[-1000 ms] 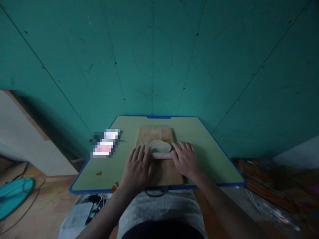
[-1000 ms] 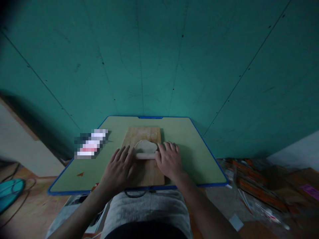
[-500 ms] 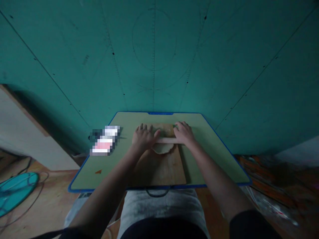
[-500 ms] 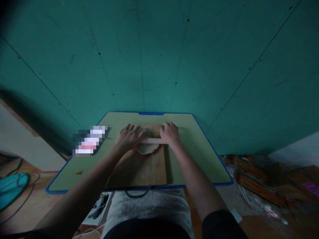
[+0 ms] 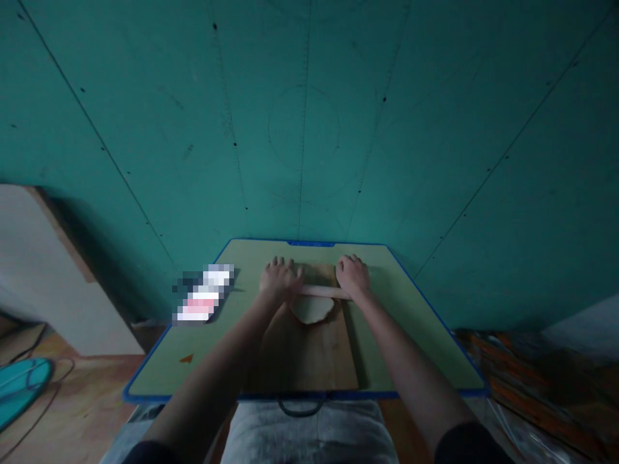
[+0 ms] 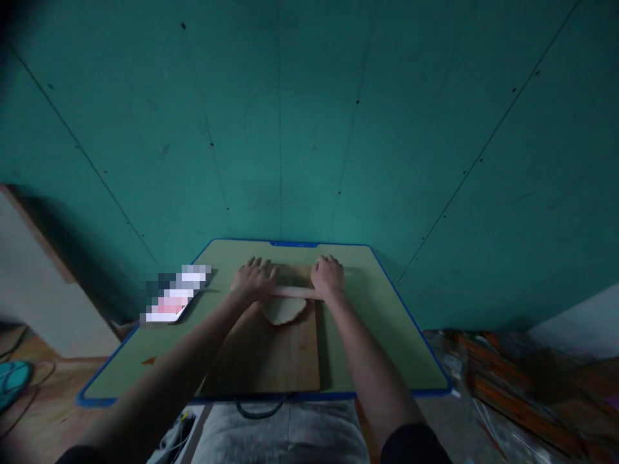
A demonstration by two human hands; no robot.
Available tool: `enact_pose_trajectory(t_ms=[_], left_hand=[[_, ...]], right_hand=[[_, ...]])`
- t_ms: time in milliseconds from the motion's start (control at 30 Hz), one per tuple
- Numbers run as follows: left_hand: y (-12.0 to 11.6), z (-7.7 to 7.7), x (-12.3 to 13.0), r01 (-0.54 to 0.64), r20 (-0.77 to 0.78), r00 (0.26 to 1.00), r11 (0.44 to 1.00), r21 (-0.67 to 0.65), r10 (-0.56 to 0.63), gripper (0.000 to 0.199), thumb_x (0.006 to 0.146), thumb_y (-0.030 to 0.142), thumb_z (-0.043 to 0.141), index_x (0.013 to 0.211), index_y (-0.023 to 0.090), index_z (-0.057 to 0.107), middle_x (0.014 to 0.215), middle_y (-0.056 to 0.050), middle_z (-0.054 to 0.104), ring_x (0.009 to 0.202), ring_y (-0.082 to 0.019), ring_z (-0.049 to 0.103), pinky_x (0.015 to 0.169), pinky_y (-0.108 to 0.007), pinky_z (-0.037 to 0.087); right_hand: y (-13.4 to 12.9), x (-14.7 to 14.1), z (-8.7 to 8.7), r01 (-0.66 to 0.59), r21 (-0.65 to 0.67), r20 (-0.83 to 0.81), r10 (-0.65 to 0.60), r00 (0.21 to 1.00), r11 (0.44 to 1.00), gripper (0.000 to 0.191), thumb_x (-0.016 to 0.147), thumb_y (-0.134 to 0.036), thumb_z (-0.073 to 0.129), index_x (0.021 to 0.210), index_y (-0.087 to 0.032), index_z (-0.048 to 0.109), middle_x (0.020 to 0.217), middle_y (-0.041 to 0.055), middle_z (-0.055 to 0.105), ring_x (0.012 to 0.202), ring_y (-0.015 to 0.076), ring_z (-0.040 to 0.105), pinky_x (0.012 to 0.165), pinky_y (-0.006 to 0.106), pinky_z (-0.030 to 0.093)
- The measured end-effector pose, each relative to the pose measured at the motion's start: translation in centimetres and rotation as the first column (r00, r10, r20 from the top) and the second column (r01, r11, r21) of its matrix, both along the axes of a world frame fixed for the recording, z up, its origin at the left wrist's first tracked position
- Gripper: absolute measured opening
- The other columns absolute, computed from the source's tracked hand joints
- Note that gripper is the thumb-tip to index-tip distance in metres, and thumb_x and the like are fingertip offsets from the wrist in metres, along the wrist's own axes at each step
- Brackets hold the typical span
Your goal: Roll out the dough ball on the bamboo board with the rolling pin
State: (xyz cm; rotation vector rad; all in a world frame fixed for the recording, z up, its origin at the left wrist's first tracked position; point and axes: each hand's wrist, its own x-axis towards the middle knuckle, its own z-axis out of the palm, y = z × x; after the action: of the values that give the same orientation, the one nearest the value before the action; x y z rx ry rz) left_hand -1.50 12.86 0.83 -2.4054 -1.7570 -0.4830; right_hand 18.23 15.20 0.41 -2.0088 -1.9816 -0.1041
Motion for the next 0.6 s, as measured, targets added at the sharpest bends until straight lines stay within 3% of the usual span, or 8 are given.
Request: enact_pose_trajectory(t_ms=[200, 333, 500, 600], left_hand=[[-4.7, -0.5, -0.2, -0.043, -0.033, 0.999, 0.999, 0.005, 0.043, 0.036, 0.099, 0.032, 0.036, 0.111, 0.013, 0.063, 0.116, -0.018, 0.067, 0.117, -0.03, 0.058, 0.098, -0.044, 0.044], [-7.7, -1.0, -0.2, -0.043, -0.082, 0.995, 0.995, 0.093, 0.05, 0.044, 0.099, 0.034, 0.036, 0.122, 0.005, 0.059, 0.13, -0.023, 0.061, 0.124, -0.035, 0.055, 0.102, -0.047, 0.043], [-12.1, -2.7, 0.0, 0.033, -0.102, 0.995, 0.968, 0.249, -0.008, 0.048, 0.095, 0.035, 0.042, 0.128, 0.002, 0.054, 0.133, -0.026, 0.059, 0.126, -0.037, 0.054, 0.107, -0.053, 0.04], [-14.8, -3.9, -0.1, 0.075, -0.098, 0.994, 0.958, 0.276, -0.049, 0.056, 0.094, 0.039, 0.047, 0.137, 0.004, 0.048, 0.135, -0.025, 0.058, 0.127, -0.038, 0.052, 0.108, -0.054, 0.039]], right_hand=[[-3.4, 0.0, -0.2, -0.062, -0.008, -0.003, 0.062, 0.998, 0.998, 0.026, 0.093, -0.023, 0.044, 0.108, -0.02, 0.065, 0.113, 0.0098, 0.066, 0.105, 0.023, 0.059, 0.088, 0.033, 0.041], [-5.9, 0.2, -0.6, -0.113, -0.038, 0.01, 0.113, 0.994, 0.993, 0.028, 0.093, -0.023, 0.044, 0.112, -0.02, 0.065, 0.115, 0.0099, 0.065, 0.108, 0.0241, 0.057, 0.092, 0.034, 0.039], [-8.7, 1.0, -1.9, -0.19, -0.045, 0.038, 0.191, 0.981, 0.981, 0.031, 0.096, -0.02, 0.039, 0.113, -0.02, 0.065, 0.116, 0.0094, 0.065, 0.111, 0.0233, 0.055, 0.097, 0.034, 0.036], [-10.1, 1.5, -2.6, -0.215, -0.021, 0.035, 0.216, 0.976, 0.976, 0.036, 0.099, -0.023, 0.036, 0.124, -0.02, 0.061, 0.125, 0.0098, 0.062, 0.114, 0.0239, 0.054, 0.099, 0.034, 0.035]])
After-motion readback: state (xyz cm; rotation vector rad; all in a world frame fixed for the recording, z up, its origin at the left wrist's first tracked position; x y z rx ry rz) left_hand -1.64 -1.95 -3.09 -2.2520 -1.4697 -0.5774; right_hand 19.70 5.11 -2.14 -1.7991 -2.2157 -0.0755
